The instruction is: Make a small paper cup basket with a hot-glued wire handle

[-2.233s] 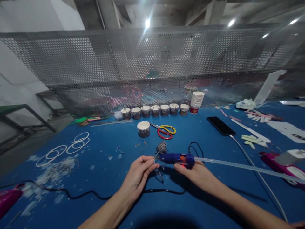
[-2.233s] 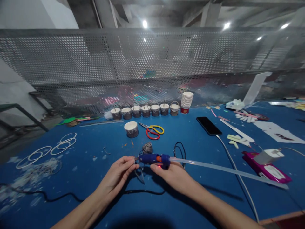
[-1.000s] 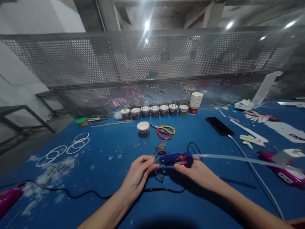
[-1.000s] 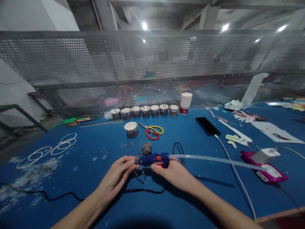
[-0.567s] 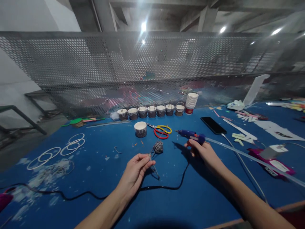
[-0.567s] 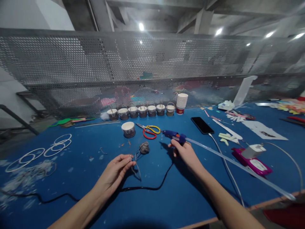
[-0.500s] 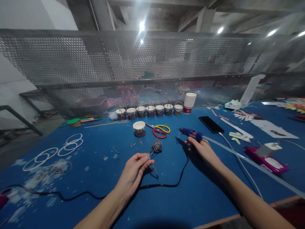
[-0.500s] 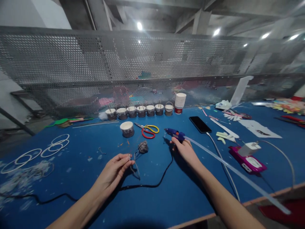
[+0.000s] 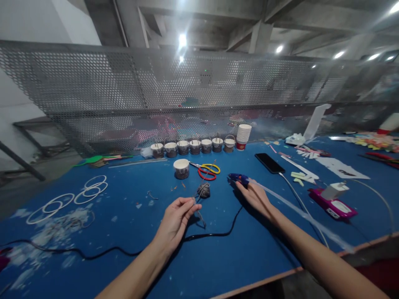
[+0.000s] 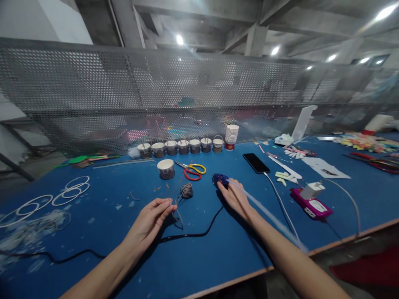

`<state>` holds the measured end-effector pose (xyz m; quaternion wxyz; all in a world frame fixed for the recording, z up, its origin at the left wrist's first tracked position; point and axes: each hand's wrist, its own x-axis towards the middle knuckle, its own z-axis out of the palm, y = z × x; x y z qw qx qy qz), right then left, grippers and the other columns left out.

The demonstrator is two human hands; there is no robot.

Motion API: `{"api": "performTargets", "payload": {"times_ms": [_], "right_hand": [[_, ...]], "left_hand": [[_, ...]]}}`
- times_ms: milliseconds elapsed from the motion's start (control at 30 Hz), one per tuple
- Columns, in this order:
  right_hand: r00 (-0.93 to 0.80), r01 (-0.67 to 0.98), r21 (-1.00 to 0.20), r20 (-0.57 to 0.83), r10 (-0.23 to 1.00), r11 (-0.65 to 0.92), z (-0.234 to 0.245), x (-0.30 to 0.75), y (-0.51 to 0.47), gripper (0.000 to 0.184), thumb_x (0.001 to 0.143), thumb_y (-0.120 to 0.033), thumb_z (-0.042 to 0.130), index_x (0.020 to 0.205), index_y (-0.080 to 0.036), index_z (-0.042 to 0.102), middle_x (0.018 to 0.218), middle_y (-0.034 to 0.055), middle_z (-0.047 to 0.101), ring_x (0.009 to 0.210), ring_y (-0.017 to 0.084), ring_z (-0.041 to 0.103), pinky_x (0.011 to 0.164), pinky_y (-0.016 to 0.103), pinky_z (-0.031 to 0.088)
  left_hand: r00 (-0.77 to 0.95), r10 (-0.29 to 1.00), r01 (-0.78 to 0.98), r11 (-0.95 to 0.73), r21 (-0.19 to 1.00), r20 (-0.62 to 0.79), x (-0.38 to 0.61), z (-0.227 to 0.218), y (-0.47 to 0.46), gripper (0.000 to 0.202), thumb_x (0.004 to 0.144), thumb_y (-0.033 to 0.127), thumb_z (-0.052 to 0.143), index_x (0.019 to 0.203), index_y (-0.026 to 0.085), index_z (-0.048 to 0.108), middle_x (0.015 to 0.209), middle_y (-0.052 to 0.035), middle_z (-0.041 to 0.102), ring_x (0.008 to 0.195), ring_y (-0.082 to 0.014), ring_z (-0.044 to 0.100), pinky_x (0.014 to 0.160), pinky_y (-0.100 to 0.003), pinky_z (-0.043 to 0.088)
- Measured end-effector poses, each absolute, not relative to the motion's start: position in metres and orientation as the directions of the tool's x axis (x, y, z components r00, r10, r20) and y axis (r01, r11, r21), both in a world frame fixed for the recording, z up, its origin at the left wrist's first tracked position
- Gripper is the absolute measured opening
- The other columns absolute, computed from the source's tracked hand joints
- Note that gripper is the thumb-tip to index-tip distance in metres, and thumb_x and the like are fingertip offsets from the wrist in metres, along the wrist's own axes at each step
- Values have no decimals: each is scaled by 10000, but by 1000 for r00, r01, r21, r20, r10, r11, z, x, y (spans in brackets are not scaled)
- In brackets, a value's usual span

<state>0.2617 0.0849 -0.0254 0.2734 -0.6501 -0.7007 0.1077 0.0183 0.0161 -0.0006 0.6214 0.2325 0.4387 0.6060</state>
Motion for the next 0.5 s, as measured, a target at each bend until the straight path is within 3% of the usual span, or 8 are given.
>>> {"api": "performTargets", "payload": {"times_ms": [300,433,500], "right_hand": [[-52,869,-461,275,960,179,-21,285,65,354,780,-463,454,866,-162,621,795,97,642,779,254,584,688,310,410],[165,778,-618,377,911,115,-19,283,21,271,729,-465,497,734,-196,531,728,72,600,670,224,555,626,317,415],[30,659,-721,312,950,216,-12,269,0,249,782,-437,470,683,-213,515,666,34,573,595,175,515,580,282,406]], "left_hand": [[-115,963,-591,132,796,-245,18,0,13,133,585,36,751,571,98,634,612,-9,644,589,-133,677,636,-172,564],[-100,966,-597,134,791,-239,20,1,11,150,545,73,789,582,99,646,610,0,641,592,-129,676,637,-162,559],[-76,967,-588,153,794,-243,23,2,10,169,525,96,807,586,98,649,618,-2,643,594,-132,676,636,-164,559]]}}
